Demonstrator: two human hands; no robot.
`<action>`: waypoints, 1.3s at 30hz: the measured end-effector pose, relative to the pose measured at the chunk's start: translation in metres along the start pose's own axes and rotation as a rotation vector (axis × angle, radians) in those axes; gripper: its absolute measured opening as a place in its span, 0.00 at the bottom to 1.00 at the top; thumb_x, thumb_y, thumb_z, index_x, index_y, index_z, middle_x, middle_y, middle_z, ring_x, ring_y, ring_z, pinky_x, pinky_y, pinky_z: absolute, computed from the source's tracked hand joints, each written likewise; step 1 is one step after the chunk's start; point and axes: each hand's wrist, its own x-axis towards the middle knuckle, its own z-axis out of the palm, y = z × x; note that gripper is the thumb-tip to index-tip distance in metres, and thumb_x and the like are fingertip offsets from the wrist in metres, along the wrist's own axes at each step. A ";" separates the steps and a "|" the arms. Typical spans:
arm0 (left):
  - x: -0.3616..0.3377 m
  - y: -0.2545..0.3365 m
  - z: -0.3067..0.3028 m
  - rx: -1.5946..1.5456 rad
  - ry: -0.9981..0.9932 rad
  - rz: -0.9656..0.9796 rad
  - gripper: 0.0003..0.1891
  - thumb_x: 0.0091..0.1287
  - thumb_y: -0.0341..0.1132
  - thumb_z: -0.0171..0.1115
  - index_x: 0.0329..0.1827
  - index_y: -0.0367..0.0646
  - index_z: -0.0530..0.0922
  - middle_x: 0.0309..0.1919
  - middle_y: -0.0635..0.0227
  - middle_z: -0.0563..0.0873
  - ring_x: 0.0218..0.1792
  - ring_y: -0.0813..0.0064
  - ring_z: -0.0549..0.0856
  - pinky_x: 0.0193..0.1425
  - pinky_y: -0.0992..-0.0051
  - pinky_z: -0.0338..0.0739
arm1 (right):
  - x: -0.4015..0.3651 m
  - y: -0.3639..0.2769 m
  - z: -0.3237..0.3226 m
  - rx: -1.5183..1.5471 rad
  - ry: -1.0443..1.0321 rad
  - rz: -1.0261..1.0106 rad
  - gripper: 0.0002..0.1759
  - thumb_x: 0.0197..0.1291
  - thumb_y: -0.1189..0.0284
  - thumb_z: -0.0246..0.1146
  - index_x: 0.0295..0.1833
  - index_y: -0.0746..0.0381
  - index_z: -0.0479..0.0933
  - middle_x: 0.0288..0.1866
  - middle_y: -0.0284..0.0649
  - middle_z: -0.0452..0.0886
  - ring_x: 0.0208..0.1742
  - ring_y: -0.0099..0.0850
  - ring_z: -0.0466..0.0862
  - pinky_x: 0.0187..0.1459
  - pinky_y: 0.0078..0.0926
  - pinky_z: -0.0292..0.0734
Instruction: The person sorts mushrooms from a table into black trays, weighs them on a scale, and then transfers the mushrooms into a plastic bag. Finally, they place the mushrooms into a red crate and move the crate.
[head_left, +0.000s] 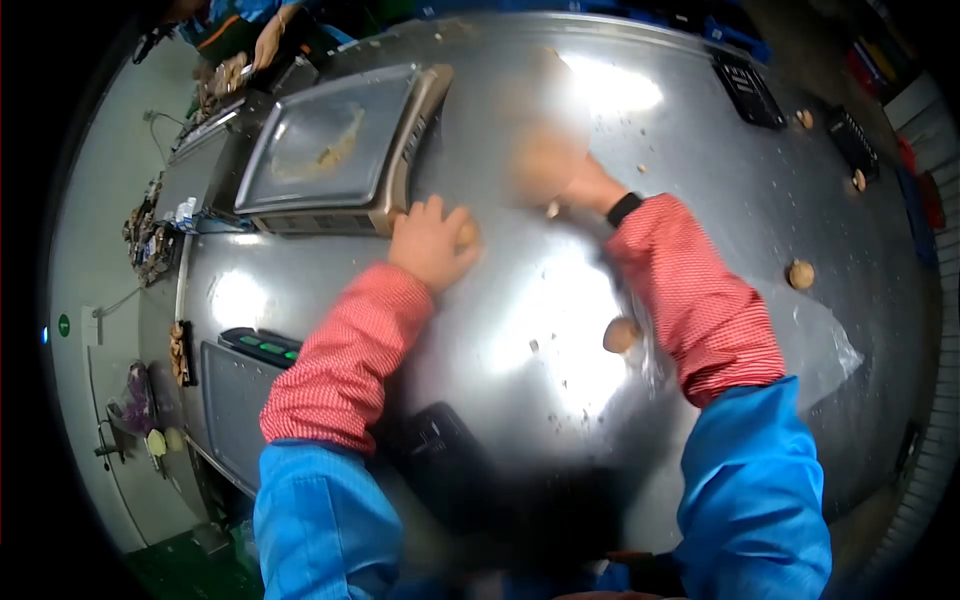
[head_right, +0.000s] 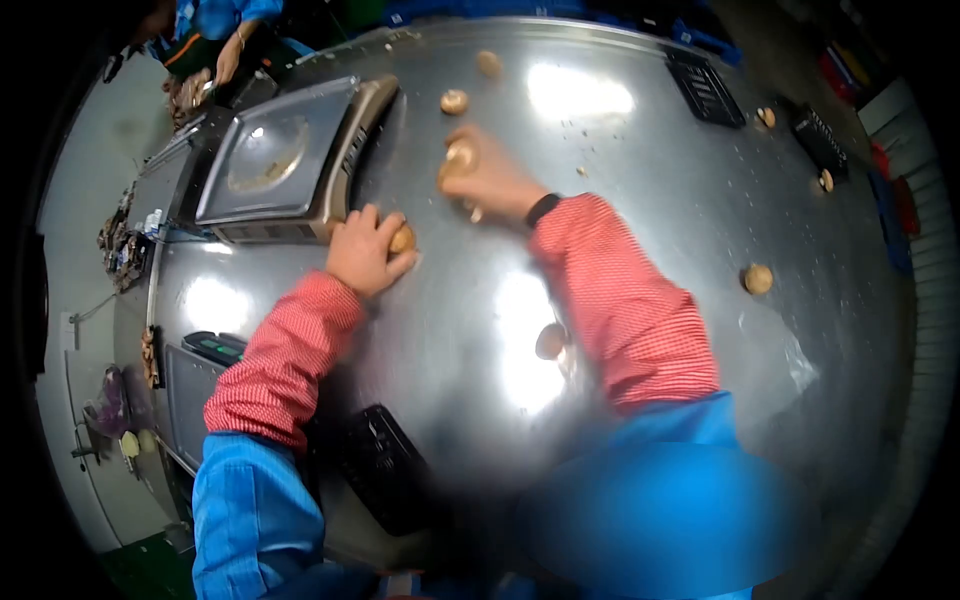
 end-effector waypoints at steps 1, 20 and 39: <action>-0.003 0.002 -0.003 -0.035 -0.011 -0.018 0.23 0.58 0.50 0.66 0.53 0.51 0.77 0.48 0.56 0.76 0.50 0.55 0.78 0.50 0.58 0.75 | -0.023 -0.025 -0.018 0.019 -0.044 0.128 0.34 0.49 0.62 0.69 0.63 0.56 0.69 0.47 0.41 0.77 0.40 0.33 0.83 0.44 0.29 0.82; -0.056 0.217 -0.052 -0.327 -0.120 0.200 0.23 0.61 0.42 0.64 0.61 0.58 0.75 0.49 0.60 0.80 0.39 0.54 0.87 0.45 0.61 0.83 | -0.382 -0.127 -0.072 0.553 0.365 0.396 0.32 0.55 0.66 0.64 0.65 0.59 0.65 0.58 0.38 0.70 0.55 0.28 0.74 0.54 0.25 0.75; -0.078 0.201 0.054 -0.871 -0.333 0.209 0.22 0.69 0.48 0.59 0.61 0.47 0.78 0.58 0.48 0.80 0.60 0.57 0.80 0.63 0.60 0.74 | -0.620 -0.172 0.039 0.785 0.717 0.456 0.38 0.59 0.60 0.64 0.72 0.57 0.58 0.54 0.40 0.71 0.47 0.29 0.78 0.41 0.24 0.79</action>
